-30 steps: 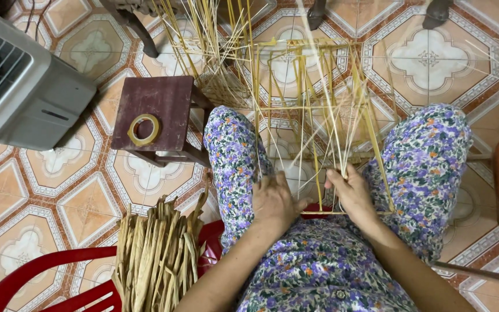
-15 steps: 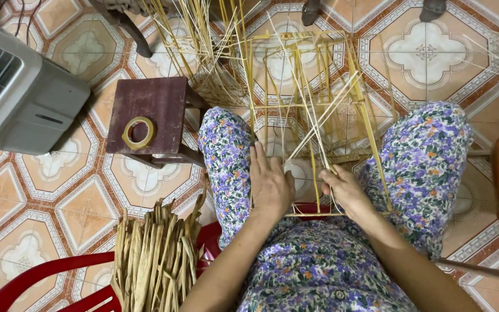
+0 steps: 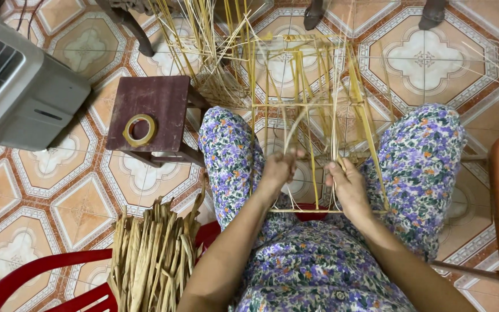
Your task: Weaving a rectangular frame using thin bamboo or rattan strips.
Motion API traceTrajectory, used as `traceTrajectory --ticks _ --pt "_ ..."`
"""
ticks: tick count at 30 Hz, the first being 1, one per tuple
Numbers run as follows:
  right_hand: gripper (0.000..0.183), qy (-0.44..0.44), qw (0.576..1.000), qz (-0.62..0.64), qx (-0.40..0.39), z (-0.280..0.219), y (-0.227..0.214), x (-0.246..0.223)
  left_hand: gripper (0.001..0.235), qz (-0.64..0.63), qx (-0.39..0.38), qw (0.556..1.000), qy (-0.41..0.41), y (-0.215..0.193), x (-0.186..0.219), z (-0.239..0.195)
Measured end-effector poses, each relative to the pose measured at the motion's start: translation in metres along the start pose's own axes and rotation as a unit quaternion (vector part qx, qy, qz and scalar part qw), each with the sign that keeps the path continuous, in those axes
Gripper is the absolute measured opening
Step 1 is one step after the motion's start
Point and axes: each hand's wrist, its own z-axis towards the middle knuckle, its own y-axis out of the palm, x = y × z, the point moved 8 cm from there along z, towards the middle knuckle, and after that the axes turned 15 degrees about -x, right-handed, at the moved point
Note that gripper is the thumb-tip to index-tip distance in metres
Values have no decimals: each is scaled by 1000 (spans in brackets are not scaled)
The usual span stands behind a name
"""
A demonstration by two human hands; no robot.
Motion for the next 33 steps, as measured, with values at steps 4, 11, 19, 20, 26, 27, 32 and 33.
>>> traceTrajectory --ticks 4,11,19,20,26,27,32,33 --pt "24 86 992 -85 23 -8 6 -31 36 -210 29 962 175 -17 29 20" --pt "26 49 989 -127 -51 43 -1 30 40 -103 20 992 67 11 12 76" --pt "36 179 958 -205 -88 34 6 36 51 -163 -59 982 79 42 35 73" --pt "36 180 958 -205 -89 34 5 36 51 -164 -58 982 77 43 48 59" --pt "33 78 963 -240 -92 23 -9 -5 44 66 -57 996 -2 48 -13 109" --pt "31 115 961 -247 -46 8 -17 -31 42 70 -48 995 44 47 -10 113" --pt "26 85 988 -98 86 -24 -72 -80 39 -152 -79 985 -5 58 37 44" --pt "28 61 992 -73 87 -25 -79 -86 40 -196 -84 977 0 59 38 43"
